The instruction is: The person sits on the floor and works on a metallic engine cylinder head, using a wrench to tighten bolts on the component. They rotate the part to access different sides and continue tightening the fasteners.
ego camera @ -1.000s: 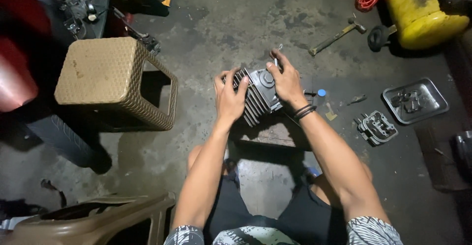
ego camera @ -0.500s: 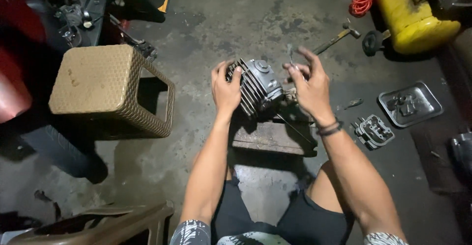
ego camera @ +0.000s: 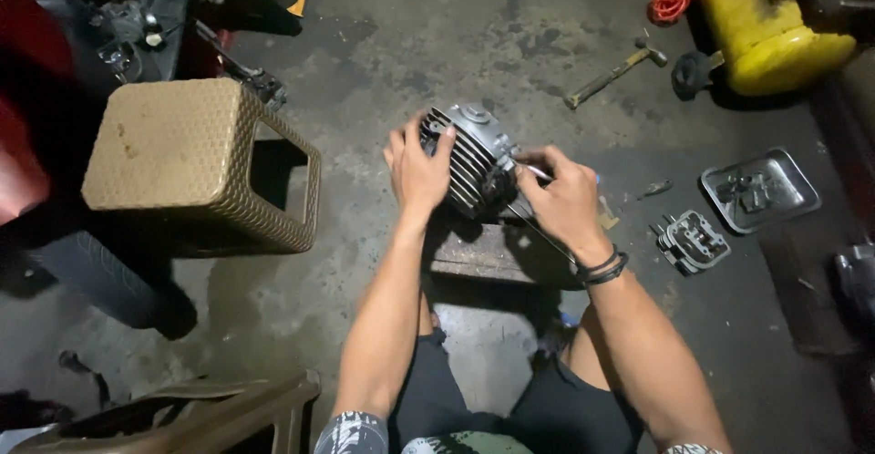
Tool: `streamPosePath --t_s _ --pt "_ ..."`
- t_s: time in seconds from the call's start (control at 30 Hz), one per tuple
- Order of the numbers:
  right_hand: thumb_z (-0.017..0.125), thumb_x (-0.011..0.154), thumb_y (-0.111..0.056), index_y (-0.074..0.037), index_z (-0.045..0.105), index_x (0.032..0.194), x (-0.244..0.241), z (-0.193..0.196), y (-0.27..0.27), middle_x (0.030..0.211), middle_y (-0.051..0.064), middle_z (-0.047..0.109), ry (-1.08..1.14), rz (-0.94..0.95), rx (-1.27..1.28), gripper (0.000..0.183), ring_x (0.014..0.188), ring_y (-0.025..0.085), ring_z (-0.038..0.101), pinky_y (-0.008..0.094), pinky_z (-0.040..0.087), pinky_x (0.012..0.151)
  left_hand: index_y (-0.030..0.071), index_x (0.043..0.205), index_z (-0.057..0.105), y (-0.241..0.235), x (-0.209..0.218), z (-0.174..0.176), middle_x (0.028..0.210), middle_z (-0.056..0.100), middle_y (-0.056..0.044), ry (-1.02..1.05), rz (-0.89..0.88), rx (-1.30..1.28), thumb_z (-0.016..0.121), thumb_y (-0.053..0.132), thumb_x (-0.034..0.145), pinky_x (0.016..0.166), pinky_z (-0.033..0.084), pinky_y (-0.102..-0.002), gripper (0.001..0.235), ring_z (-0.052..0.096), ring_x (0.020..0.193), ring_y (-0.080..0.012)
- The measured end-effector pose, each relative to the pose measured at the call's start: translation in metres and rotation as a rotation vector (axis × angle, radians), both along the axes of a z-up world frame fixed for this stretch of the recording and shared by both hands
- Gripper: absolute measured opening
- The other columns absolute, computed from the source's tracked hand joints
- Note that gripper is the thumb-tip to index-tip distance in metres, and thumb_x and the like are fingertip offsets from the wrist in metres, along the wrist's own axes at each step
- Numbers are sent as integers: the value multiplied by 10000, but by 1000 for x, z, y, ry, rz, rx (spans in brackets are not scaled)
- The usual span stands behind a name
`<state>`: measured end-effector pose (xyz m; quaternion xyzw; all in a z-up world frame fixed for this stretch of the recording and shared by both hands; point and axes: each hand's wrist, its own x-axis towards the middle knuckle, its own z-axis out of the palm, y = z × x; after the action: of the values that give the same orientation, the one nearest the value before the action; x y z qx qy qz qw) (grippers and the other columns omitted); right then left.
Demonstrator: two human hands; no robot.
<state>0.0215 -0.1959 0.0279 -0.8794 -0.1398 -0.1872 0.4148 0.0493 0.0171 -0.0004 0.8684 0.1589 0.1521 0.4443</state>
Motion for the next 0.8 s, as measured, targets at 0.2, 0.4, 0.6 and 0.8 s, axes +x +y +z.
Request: streamPosePath --t_s 0.2,0.4,0.6,0.8 --pt "797 907 -194 -156 769 980 -6 5 2 810 102 756 -19 86 28 87 799 357 731 433 551 678 200 1391 549 -11 -19 1 1300 526 -181 -110 -30 23 586 468 974 1134 340 -562 497 458 1303 -472" --pt "802 926 -210 -141 771 921 -16 13 6 770 79 765 -101 75 -83 76 756 302 748 364 566 654 195 1362 535 -17 -30 -11 1256 517 -138 -199 -34 59 660 473 887 1134 335 -533 565 456 1281 -423" --pt "726 999 -263 -143 762 893 -24 23 11 711 35 729 -187 137 -180 164 687 255 725 321 548 613 134 1399 507 -20 -36 -15 1293 553 -166 -266 -95 61 613 418 918 1164 280 -516 568 475 1271 -419" --pt "702 1018 -367 -163 701 859 -30 24 14 618 34 644 -305 44 -482 258 626 231 694 323 535 563 182 1422 537 -18 -38 -8 1288 575 -154 -204 -108 109 543 463 981 1150 308 -529 523 469 1269 -435"
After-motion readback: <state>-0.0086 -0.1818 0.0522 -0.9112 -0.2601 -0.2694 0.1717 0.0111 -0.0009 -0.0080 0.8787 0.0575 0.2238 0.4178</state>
